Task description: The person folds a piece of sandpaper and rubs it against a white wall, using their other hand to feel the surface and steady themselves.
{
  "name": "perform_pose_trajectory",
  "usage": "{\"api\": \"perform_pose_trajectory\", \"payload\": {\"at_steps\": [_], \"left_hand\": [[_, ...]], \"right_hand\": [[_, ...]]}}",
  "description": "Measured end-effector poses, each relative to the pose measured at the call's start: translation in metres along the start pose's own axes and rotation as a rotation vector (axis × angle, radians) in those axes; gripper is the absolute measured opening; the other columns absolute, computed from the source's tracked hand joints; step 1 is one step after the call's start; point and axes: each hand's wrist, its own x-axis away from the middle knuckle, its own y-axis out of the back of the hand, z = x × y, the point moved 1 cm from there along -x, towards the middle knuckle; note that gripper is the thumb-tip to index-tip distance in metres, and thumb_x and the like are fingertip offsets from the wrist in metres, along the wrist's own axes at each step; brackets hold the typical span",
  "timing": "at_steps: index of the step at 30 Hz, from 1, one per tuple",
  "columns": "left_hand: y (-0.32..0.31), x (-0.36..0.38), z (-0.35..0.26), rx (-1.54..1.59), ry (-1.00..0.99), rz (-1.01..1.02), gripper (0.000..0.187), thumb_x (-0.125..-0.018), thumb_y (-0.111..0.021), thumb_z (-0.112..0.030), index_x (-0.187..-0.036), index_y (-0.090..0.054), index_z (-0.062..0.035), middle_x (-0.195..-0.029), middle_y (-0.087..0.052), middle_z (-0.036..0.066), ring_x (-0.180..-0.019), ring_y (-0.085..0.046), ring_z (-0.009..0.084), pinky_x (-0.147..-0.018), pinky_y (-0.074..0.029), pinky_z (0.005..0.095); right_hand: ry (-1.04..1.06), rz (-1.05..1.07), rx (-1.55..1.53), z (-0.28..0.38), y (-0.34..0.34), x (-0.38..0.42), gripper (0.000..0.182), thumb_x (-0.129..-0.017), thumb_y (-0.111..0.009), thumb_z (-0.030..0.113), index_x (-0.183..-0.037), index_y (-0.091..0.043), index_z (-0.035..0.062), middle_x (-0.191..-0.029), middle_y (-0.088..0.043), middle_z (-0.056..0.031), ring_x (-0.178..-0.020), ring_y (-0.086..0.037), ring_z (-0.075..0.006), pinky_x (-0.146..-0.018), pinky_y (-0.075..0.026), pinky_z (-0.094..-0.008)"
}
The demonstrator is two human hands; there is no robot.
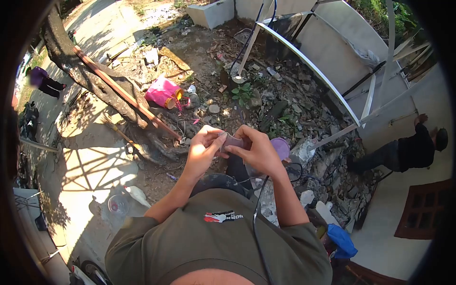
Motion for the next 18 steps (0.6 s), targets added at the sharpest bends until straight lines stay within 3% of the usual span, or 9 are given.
{"api": "perform_pose_trajectory", "payload": {"at_steps": [2,4,5,8,10,13,16,17,18], "left_hand": [[-0.003,-0.056,0.004,0.046,-0.034,-0.021,0.019,-0.1,-0.067,-0.016,-0.112,-0.059,-0.0023,-0.101,-0.069,0.01,-0.088,-0.07,0.0149,-0.066,-0.064,0.0299],[-0.016,-0.114,-0.007,0.063,0.071,-0.001,0.019,-0.101,-0.065,-0.014,-0.115,-0.058,-0.0026,-0.1,-0.069,0.009,-0.087,-0.069,0.0148,-0.066,-0.064,0.03],[-0.017,-0.148,0.001,0.001,-0.006,0.049,0.021,-0.101,-0.064,-0.013,-0.119,-0.056,-0.0032,-0.102,-0.069,0.01,-0.087,-0.069,0.0147,-0.066,-0.064,0.0296],[-0.031,-0.243,-0.003,-0.185,-0.098,0.08,0.025,-0.1,-0.065,-0.012,-0.121,-0.054,-0.0046,-0.094,-0.071,0.008,-0.083,-0.069,0.0124,-0.068,-0.06,0.0276],[-0.039,-0.286,-0.024,-0.292,-0.016,0.122,0.029,-0.1,-0.066,-0.012,-0.126,-0.054,-0.0065,-0.092,-0.071,0.007,-0.082,-0.068,0.0121,-0.069,-0.058,0.028],[-0.038,-0.343,-0.033,-0.307,0.086,0.162,0.037,-0.098,-0.068,-0.015,-0.132,-0.054,-0.0086,-0.103,-0.071,0.009,-0.09,-0.068,0.014,-0.071,-0.058,0.0298],[-0.027,-0.38,-0.03,-0.55,0.075,0.05,0.033,-0.099,-0.068,-0.02,-0.129,-0.059,-0.0087,-0.108,-0.071,0.01,-0.097,-0.066,0.0153,-0.081,-0.054,0.031],[-0.02,-0.391,-0.023,-0.404,0.142,0.038,0.032,-0.099,-0.068,-0.02,-0.129,-0.06,-0.0082,-0.111,-0.069,0.009,-0.098,-0.065,0.0148,-0.085,-0.052,0.0311],[-0.017,-0.398,-0.037,-0.487,0.182,0.038,0.034,-0.1,-0.067,-0.021,-0.13,-0.06,-0.0068,-0.111,-0.067,0.007,-0.096,-0.063,0.0135,-0.085,-0.052,0.0302]], "right_hand": [[0.061,0.019,0.055,-0.015,0.031,-0.05,0.028,-0.084,-0.083,0.014,-0.091,-0.06,0.0005,-0.076,-0.058,-0.0028,-0.066,-0.054,-0.0097,-0.059,-0.045,-0.0289],[0.328,0.015,0.071,-0.03,0.066,-0.103,0.027,-0.084,-0.083,0.014,-0.094,-0.062,-0.0007,-0.083,-0.058,-0.0044,-0.071,-0.057,-0.0108,-0.061,-0.048,-0.0286],[0.359,-0.018,0.022,-0.034,0.083,-0.127,0.025,-0.085,-0.081,0.013,-0.096,-0.064,-0.0009,-0.087,-0.058,-0.0039,-0.076,-0.06,-0.0118,-0.065,-0.051,-0.0281],[0.08,0.063,-0.402,-0.056,0.141,-0.2,0.018,-0.094,-0.073,0.012,-0.1,-0.062,-0.001,-0.094,-0.065,-0.0044,-0.081,-0.063,-0.0119,-0.067,-0.052,-0.0271],[0.063,0.09,-0.58,-0.059,0.164,-0.238,0.015,-0.098,-0.068,0.01,-0.097,-0.057,0.0011,-0.09,-0.069,-0.0072,-0.084,-0.068,-0.0134,-0.066,-0.058,-0.0302],[-0.068,0.181,-0.506,-0.066,0.203,-0.288,0.014,-0.099,-0.067,0.009,-0.096,-0.055,0.0014,-0.094,-0.069,-0.0082,-0.091,-0.071,-0.018,-0.066,-0.061,-0.0312],[-0.099,0.131,-0.39,-0.072,0.232,-0.33,0.016,-0.098,-0.069,0.012,-0.097,-0.056,0.002,-0.092,-0.069,-0.0067,-0.09,-0.071,-0.0161,-0.064,-0.059,-0.0298],[-0.1,0.14,-0.373,-0.074,0.244,-0.342,0.018,-0.098,-0.07,0.014,-0.096,-0.056,0.0028,-0.092,-0.069,-0.0065,-0.089,-0.07,-0.0153,-0.064,-0.058,-0.0288],[-0.1,0.15,-0.436,-0.074,0.252,-0.353,0.015,-0.099,-0.067,0.013,-0.096,-0.056,0.003,-0.096,-0.072,-0.012,-0.09,-0.073,-0.0187,-0.064,-0.058,-0.0296]]}}
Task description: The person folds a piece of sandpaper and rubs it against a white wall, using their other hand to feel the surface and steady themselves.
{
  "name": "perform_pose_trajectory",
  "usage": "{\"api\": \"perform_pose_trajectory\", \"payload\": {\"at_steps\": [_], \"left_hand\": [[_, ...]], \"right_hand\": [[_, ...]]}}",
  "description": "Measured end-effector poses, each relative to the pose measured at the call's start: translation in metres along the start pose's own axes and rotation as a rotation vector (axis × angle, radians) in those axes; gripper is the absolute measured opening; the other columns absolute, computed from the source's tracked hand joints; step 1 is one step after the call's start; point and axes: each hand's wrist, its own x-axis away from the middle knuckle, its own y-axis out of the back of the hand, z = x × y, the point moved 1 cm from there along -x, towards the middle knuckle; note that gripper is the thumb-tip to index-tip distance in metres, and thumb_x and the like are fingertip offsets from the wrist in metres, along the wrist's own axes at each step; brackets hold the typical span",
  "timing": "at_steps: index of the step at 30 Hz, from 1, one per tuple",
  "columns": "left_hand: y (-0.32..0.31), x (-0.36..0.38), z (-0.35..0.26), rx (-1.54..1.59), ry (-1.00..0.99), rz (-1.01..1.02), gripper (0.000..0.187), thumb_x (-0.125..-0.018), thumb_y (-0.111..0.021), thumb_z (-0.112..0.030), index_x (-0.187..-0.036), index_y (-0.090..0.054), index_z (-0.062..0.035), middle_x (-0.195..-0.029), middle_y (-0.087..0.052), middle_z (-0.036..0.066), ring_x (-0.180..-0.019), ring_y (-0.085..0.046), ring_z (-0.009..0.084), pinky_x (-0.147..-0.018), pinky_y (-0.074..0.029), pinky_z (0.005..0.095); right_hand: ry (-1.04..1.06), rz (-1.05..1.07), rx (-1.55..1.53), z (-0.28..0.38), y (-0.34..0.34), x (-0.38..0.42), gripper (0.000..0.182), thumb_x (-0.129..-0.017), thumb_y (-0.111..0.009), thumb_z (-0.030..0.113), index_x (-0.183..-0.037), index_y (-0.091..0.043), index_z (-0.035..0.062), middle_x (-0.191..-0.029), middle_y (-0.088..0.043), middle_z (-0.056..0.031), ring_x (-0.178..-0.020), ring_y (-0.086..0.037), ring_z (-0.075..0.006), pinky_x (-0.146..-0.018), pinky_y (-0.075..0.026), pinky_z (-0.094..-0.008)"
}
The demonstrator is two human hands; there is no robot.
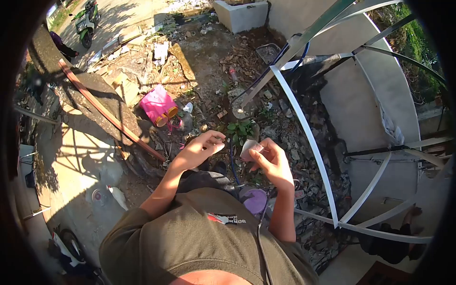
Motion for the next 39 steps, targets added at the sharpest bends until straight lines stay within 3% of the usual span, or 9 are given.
{"api": "perform_pose_trajectory", "payload": {"at_steps": [3,8,11,20,26,30,34,35,39], "left_hand": [[0.017,-0.037,0.001,0.098,0.003,0.02,0.034,-0.101,-0.065,-0.022,-0.13,-0.059,-0.0046,-0.109,-0.067,0.006,-0.098,-0.062,0.0136,-0.086,-0.051,0.03],[0.04,-0.119,-0.025,0.087,-0.015,0.047,0.033,-0.101,-0.064,-0.019,-0.131,-0.059,-0.0051,-0.107,-0.067,0.007,-0.099,-0.063,0.0143,-0.089,-0.052,0.0309],[0.072,-0.186,-0.021,0.102,-0.234,0.162,0.034,-0.103,-0.064,-0.022,-0.132,-0.058,-0.0075,-0.11,-0.065,0.007,-0.103,-0.062,0.0149,-0.093,-0.051,0.032],[0.276,-0.429,-0.04,0.13,-0.249,0.334,0.032,-0.102,-0.063,-0.017,-0.133,-0.059,-0.009,-0.114,-0.067,0.004,-0.106,-0.061,0.0115,-0.094,-0.049,0.0296],[0.399,-0.532,-0.151,0.209,-0.203,0.435,0.043,-0.104,-0.06,-0.014,-0.144,-0.048,-0.006,-0.127,-0.062,0.008,-0.118,-0.06,0.0175,-0.103,-0.048,0.0353],[0.448,-0.579,-0.195,0.167,-0.273,0.358,0.038,-0.103,-0.063,-0.02,-0.137,-0.054,-0.0029,-0.12,-0.065,0.009,-0.107,-0.064,0.0134,-0.094,-0.052,0.0311],[0.472,-0.63,-0.205,0.222,-0.237,0.298,0.032,-0.101,-0.068,-0.025,-0.123,-0.064,-0.0024,-0.103,-0.07,0.002,-0.091,-0.064,0.0084,-0.079,-0.055,0.0264],[0.481,-0.652,-0.209,0.266,-0.189,0.301,0.031,-0.101,-0.067,-0.025,-0.122,-0.065,-0.0024,-0.101,-0.07,0.002,-0.089,-0.065,0.008,-0.075,-0.056,0.0258],[0.497,-0.718,-0.218,0.283,-0.248,0.241,0.029,-0.103,-0.065,-0.024,-0.119,-0.069,-0.0004,-0.098,-0.073,0.005,-0.084,-0.068,0.0091,-0.07,-0.06,0.0255]], "right_hand": [[-0.045,-0.049,0.03,0.015,0.016,-0.035,0.015,-0.098,-0.068,0.013,-0.096,-0.057,0.0033,-0.096,-0.073,-0.0129,-0.087,-0.074,-0.0193,-0.063,-0.058,-0.0289],[-0.044,-0.036,0.141,0.033,0.037,-0.109,0.019,-0.096,-0.074,0.018,-0.097,-0.062,0.0034,-0.088,-0.067,-0.0017,-0.075,-0.06,-0.0056,-0.063,-0.051,-0.0234],[-0.012,-0.024,0.229,0.052,0.039,-0.162,0.019,-0.096,-0.074,0.017,-0.1,-0.062,0.0029,-0.089,-0.067,-0.0015,-0.076,-0.06,-0.0052,-0.064,-0.05,-0.0228],[0.108,0.029,-0.032,0.086,0.019,-0.453,0.015,-0.097,-0.069,0.009,-0.102,-0.057,0.0012,-0.093,-0.069,-0.0056,-0.082,-0.066,-0.0096,-0.067,-0.054,-0.0256],[-0.03,0.023,0.089,0.193,-0.016,-0.634,0.02,-0.098,-0.07,0.017,-0.105,-0.058,0.0023,-0.096,-0.071,-0.0089,-0.093,-0.07,-0.0135,-0.062,-0.057,-0.0285],[0.123,0.032,0.151,0.233,-0.029,-0.7,0.022,-0.098,-0.07,0.018,-0.107,-0.058,0.0011,-0.09,-0.064,-0.0063,-0.075,-0.062,-0.0095,-0.057,-0.055,-0.0261],[0.449,-0.162,0.462,0.238,-0.019,-0.756,0.016,-0.095,-0.074,0.009,-0.101,-0.063,-0.0012,-0.102,-0.053,-0.0036,-0.082,-0.059,-0.0094,-0.07,-0.05,-0.0258],[0.347,-0.185,0.157,0.236,-0.015,-0.78,0.016,-0.094,-0.075,0.011,-0.098,-0.064,-0.001,-0.101,-0.053,-0.0023,-0.081,-0.057,-0.0096,-0.073,-0.047,-0.0271],[0.197,-0.175,-0.034,0.242,0.004,-0.83,0.02,-0.096,-0.074,0.017,-0.092,-0.059,0.0052,-0.088,-0.061,0.0016,-0.074,-0.055,-0.0041,-0.06,-0.043,-0.0224]]}}
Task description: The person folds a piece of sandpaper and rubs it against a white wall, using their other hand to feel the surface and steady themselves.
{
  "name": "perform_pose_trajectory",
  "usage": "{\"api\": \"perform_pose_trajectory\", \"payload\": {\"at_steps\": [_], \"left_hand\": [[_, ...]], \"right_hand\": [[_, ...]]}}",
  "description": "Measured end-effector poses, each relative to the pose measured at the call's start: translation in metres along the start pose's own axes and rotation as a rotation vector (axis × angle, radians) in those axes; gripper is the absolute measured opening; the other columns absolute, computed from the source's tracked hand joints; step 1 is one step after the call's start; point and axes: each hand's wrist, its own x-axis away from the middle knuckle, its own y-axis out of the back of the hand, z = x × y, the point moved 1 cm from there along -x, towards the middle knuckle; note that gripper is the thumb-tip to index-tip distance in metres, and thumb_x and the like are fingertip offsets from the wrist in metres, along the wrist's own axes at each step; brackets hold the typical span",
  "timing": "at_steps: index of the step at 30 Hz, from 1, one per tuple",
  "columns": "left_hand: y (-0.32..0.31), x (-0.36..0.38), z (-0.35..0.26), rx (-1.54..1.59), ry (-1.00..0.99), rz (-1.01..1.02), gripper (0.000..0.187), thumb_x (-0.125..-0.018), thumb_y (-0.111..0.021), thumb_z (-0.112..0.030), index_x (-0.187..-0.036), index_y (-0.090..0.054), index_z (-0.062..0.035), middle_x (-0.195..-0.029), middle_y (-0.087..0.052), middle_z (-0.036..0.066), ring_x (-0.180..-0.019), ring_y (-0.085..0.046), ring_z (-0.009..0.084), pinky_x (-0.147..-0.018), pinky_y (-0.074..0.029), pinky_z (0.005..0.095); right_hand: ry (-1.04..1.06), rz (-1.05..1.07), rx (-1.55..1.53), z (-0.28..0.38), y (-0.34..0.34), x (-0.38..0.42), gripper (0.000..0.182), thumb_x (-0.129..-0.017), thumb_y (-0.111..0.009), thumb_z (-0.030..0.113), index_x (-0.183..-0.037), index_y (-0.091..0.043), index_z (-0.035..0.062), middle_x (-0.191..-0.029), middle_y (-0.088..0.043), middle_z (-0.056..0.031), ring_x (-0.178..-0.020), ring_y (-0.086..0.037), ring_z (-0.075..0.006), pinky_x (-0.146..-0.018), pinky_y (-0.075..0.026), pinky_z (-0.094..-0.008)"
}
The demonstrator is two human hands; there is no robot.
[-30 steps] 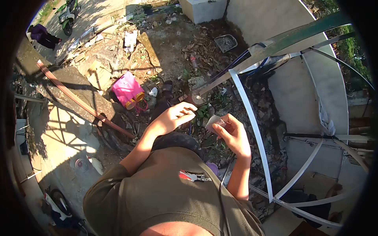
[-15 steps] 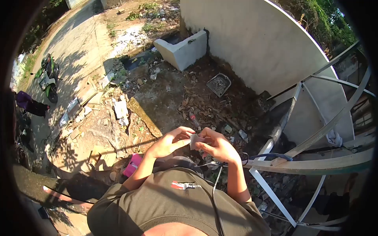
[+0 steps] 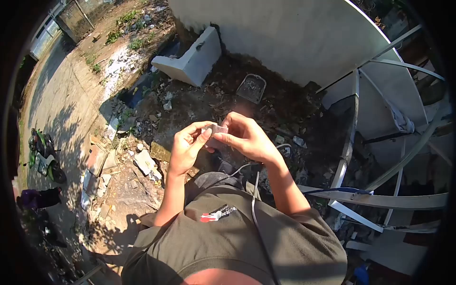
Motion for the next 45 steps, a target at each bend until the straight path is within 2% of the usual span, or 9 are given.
{"api": "perform_pose_trajectory", "payload": {"at_steps": [7,10,15,17,22,27,37,40,45], "left_hand": [[0.039,-0.134,-0.008,0.028,-0.055,0.014,0.019,-0.1,-0.066,-0.01,-0.116,-0.071,0.0004,-0.096,-0.073,0.004,-0.082,-0.066,0.0061,-0.07,-0.057,0.0219],[0.054,-0.18,-0.024,-0.056,-0.152,0.016,0.02,-0.1,-0.068,-0.012,-0.115,-0.07,0.0005,-0.095,-0.073,0.004,-0.083,-0.066,0.0062,-0.068,-0.055,0.022],[0.081,-0.252,-0.032,-0.156,-0.117,-0.006,0.019,-0.099,-0.068,-0.01,-0.115,-0.068,0.0,-0.09,-0.072,0.003,-0.077,-0.066,0.0061,-0.066,-0.054,0.0217],[0.097,-0.292,-0.026,-0.084,-0.042,0.033,0.017,-0.099,-0.064,-0.007,-0.114,-0.067,-0.0002,-0.09,-0.071,0.002,-0.077,-0.064,0.0054,-0.065,-0.052,0.0212],[0.124,-0.372,-0.025,-0.025,0.106,0.313,0.018,-0.099,-0.061,-0.011,-0.113,-0.069,-0.0015,-0.097,-0.07,0.005,-0.084,-0.064,0.0077,-0.078,-0.053,0.0243],[0.163,-0.447,-0.012,0.0,-0.194,0.632,0.034,-0.101,-0.067,-0.029,-0.121,-0.068,-0.0015,-0.121,-0.065,0.007,-0.11,-0.063,0.0182,-0.101,-0.047,0.0358],[0.215,-0.56,-0.022,0.077,0.134,0.625,0.027,-0.096,-0.073,-0.015,-0.119,-0.066,-0.0029,-0.098,-0.07,0.003,-0.085,-0.067,0.01,-0.077,-0.057,0.0262],[0.22,-0.583,-0.019,-0.037,-0.065,0.806,0.027,-0.096,-0.071,-0.008,-0.121,-0.065,-0.0018,-0.099,-0.069,0.001,-0.086,-0.065,0.0089,-0.074,-0.054,0.0243],[0.216,-0.626,-0.025,-0.39,-0.093,0.812,0.025,-0.089,-0.079,-0.012,-0.111,-0.069,-0.0027,-0.089,-0.071,0.004,-0.084,-0.067,0.0085,-0.074,-0.054,0.0254]], "right_hand": [[0.404,-0.226,0.513,0.008,0.031,-0.106,0.015,-0.09,-0.076,0.006,-0.091,-0.062,-0.0005,-0.082,-0.061,-0.0032,-0.071,-0.056,-0.0081,-0.062,-0.047,-0.0262],[0.231,-0.211,-0.036,0.006,0.054,-0.15,0.016,-0.095,-0.074,0.01,-0.1,-0.062,-0.0002,-0.087,-0.065,-0.003,-0.076,-0.061,-0.0076,-0.065,-0.048,-0.0235],[0.143,-0.285,-0.083,0.007,0.074,-0.218,0.015,-0.091,-0.076,0.005,-0.095,-0.063,0.0007,-0.087,-0.069,-0.0056,-0.075,-0.062,-0.0096,-0.065,-0.049,-0.0248],[0.627,-0.422,0.838,0.024,0.074,-0.237,0.017,-0.083,-0.079,-0.002,-0.09,-0.063,0.0002,-0.087,-0.069,-0.0072,-0.074,-0.063,-0.0137,-0.065,-0.05,-0.0266],[0.446,-0.564,0.623,0.022,0.087,-0.281,0.018,-0.083,-0.078,-0.006,-0.092,-0.064,-0.0013,-0.089,-0.068,-0.007,-0.076,-0.062,-0.0122,-0.065,-0.05,-0.026],[0.254,-0.779,-0.066,0.004,0.102,-0.351,0.011,-0.1,-0.065,0.01,-0.1,-0.057,0.0018,-0.088,-0.07,-0.0099,-0.071,-0.07,-0.0149,-0.056,-0.05,-0.0234],[0.172,-0.601,-0.618,-0.004,0.122,-0.453,0.032,-0.097,-0.069,0.021,-0.118,-0.059,-0.0016,-0.103,-0.069,-0.0116,-0.085,-0.071,-0.0169,-0.076,-0.061,-0.0327],[0.086,-0.549,-0.563,-0.008,0.124,-0.47,0.056,-0.095,-0.072,0.03,-0.136,-0.057,-0.0051,-0.106,-0.072,-0.0126,-0.088,-0.073,-0.0191,-0.073,-0.061,-0.0301],[-0.181,-0.688,-0.029,-0.004,0.143,-0.489,0.036,-0.093,-0.075,0.013,-0.124,-0.068,-0.0052,-0.102,-0.074,-0.0083,-0.092,-0.067,-0.01,-0.081,-0.055,-0.0258]]}}
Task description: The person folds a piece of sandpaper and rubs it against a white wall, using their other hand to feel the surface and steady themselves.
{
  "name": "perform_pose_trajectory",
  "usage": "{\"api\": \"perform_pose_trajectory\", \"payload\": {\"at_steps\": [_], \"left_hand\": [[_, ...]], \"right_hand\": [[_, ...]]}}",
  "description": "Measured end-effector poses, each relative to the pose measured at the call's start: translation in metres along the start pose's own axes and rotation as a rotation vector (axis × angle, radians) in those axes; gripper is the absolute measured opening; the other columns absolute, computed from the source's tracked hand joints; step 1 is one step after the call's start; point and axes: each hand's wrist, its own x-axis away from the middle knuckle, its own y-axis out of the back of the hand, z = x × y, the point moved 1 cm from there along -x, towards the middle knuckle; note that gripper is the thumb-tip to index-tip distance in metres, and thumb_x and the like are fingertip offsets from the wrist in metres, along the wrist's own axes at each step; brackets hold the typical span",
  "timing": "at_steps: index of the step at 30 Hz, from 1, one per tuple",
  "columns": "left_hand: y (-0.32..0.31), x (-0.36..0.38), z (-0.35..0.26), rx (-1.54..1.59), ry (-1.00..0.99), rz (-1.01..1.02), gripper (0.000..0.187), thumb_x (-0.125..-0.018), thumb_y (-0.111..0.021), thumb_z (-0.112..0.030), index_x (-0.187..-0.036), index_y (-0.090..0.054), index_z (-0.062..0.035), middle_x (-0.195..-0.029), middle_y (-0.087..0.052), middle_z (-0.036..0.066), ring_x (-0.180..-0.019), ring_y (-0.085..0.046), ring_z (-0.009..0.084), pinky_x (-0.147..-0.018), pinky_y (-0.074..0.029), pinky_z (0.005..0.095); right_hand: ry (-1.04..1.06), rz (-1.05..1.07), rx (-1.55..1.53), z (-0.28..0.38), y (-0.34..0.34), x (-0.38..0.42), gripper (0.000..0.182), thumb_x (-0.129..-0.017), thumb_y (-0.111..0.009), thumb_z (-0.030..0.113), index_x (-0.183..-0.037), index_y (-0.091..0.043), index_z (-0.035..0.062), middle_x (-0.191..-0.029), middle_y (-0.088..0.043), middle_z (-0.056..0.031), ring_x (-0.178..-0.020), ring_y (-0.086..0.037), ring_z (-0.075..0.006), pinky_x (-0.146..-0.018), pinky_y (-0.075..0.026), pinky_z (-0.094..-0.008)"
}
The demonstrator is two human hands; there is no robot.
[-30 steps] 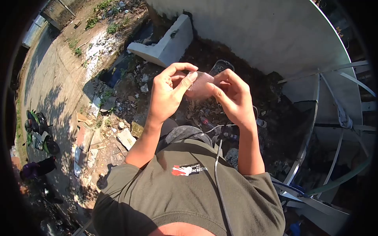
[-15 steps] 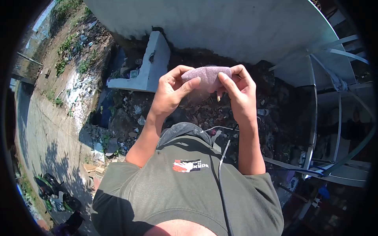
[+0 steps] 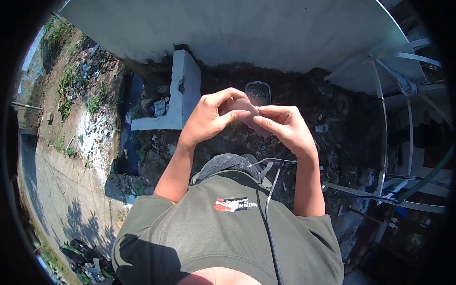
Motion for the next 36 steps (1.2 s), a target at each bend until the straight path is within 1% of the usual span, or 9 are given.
{"api": "perform_pose_trajectory", "payload": {"at_steps": [9,17,22,24,26,28,31,33,36], "left_hand": [[-0.002,-0.081,0.05,-0.067,-0.179,-0.247,0.027,-0.08,-0.086,-0.013,-0.1,-0.07,-0.0039,-0.084,-0.07,0.002,-0.062,-0.057,0.0051,-0.055,-0.045,0.022],[0.008,-0.21,0.101,-0.34,-0.225,-0.464,0.037,-0.088,-0.08,-0.029,-0.117,-0.067,-0.0094,-0.114,-0.066,0.007,-0.106,-0.061,0.023,-0.083,-0.053,0.0347],[0.036,-0.286,0.157,-0.555,-0.198,-0.596,0.043,-0.091,-0.075,-0.027,-0.127,-0.063,-0.0066,-0.133,-0.059,0.016,-0.129,-0.05,0.0371,-0.109,-0.042,0.0469],[0.061,-0.319,0.169,-0.719,-0.237,-0.641,0.05,-0.091,-0.074,-0.027,-0.134,-0.059,-0.0072,-0.146,-0.049,0.021,-0.139,-0.041,0.0405,-0.113,-0.038,0.0479],[0.096,-0.361,0.179,-0.891,-0.266,-0.69,0.058,-0.093,-0.071,-0.031,-0.143,-0.052,-0.0094,-0.157,-0.038,0.022,-0.146,-0.031,0.0427,-0.117,-0.033,0.0506],[0.131,-0.402,0.175,-1.011,-0.335,-0.785,0.064,-0.094,-0.07,-0.033,-0.15,-0.046,-0.013,-0.162,-0.029,0.023,-0.149,-0.025,0.0451,-0.117,-0.032,0.0526],[0.179,-0.464,0.165,-0.995,-0.459,-0.774,0.075,-0.096,-0.063,-0.051,-0.158,-0.035,-0.0194,-0.166,-0.019,0.022,-0.152,-0.014,0.0484,-0.117,-0.023,0.0651],[0.199,-0.495,0.148,-1.115,-0.446,-0.773,0.092,-0.096,-0.061,-0.045,-0.161,-0.014,-0.0008,-0.169,-0.003,0.023,-0.155,-0.002,0.0455,-0.117,-0.008,0.0739],[0.21,-0.523,0.138,-1.23,-0.431,-0.775,0.092,-0.096,-0.061,-0.046,-0.161,-0.014,-0.0006,-0.169,-0.003,0.025,-0.155,-0.001,0.0467,-0.117,-0.009,0.0743]], "right_hand": [[0.046,-0.013,0.078,0.001,0.038,-0.076,0.026,-0.096,-0.072,0.013,-0.117,-0.072,-0.003,-0.098,-0.075,-0.0055,-0.086,-0.066,-0.0078,-0.077,-0.055,-0.0243],[0.185,-0.008,0.136,-0.012,0.137,-0.215,0.025,-0.094,-0.069,0.005,-0.118,-0.074,-0.0013,-0.088,-0.071,0.0007,-0.079,-0.057,-0.0038,-0.071,-0.052,-0.0245],[0.276,-0.215,0.755,0.021,0.211,-0.332,0.022,-0.092,-0.071,0.004,-0.113,-0.075,-0.0007,-0.091,-0.078,-0.012,-0.072,-0.064,-0.0102,-0.072,-0.054,-0.026],[0.789,-0.225,0.987,0.043,0.24,-0.378,0.024,-0.091,-0.069,0.001,-0.114,-0.076,0.0048,-0.101,-0.077,-0.0149,-0.074,-0.072,-0.0213,-0.073,-0.056,-0.0282],[0.997,-0.344,1.185,0.06,0.273,-0.429,0.034,-0.091,-0.065,-0.001,-0.122,-0.073,0.0107,-0.114,-0.074,-0.0112,-0.087,-0.074,-0.0311,-0.077,-0.06,-0.0323],[1.072,-0.616,1.38,0.087,0.286,-0.466,0.041,-0.092,-0.063,-0.002,-0.129,-0.069,0.0137,-0.122,-0.071,-0.0094,-0.101,-0.071,-0.0315,-0.081,-0.062,-0.0347],[1.296,-0.669,1.208,0.117,0.296,-0.513,0.045,-0.091,-0.06,-0.007,-0.131,-0.067,0.0124,-0.132,-0.067,-0.0077,-0.116,-0.067,-0.0292,-0.094,-0.059,-0.0368],[1.32,-0.573,1.177,0.122,0.3,-0.544,0.048,-0.087,-0.057,-0.004,-0.133,-0.066,0.0077,-0.141,-0.062,-0.0156,-0.136,-0.054,-0.0329,-0.118,-0.039,-0.0491],[1.466,-0.65,1.183,0.117,0.291,-0.564,0.049,-0.087,-0.055,-0.007,-0.133,-0.066,0.0046,-0.14,-0.062,-0.0152,-0.137,-0.053,-0.0336,-0.119,-0.038,-0.051]]}}
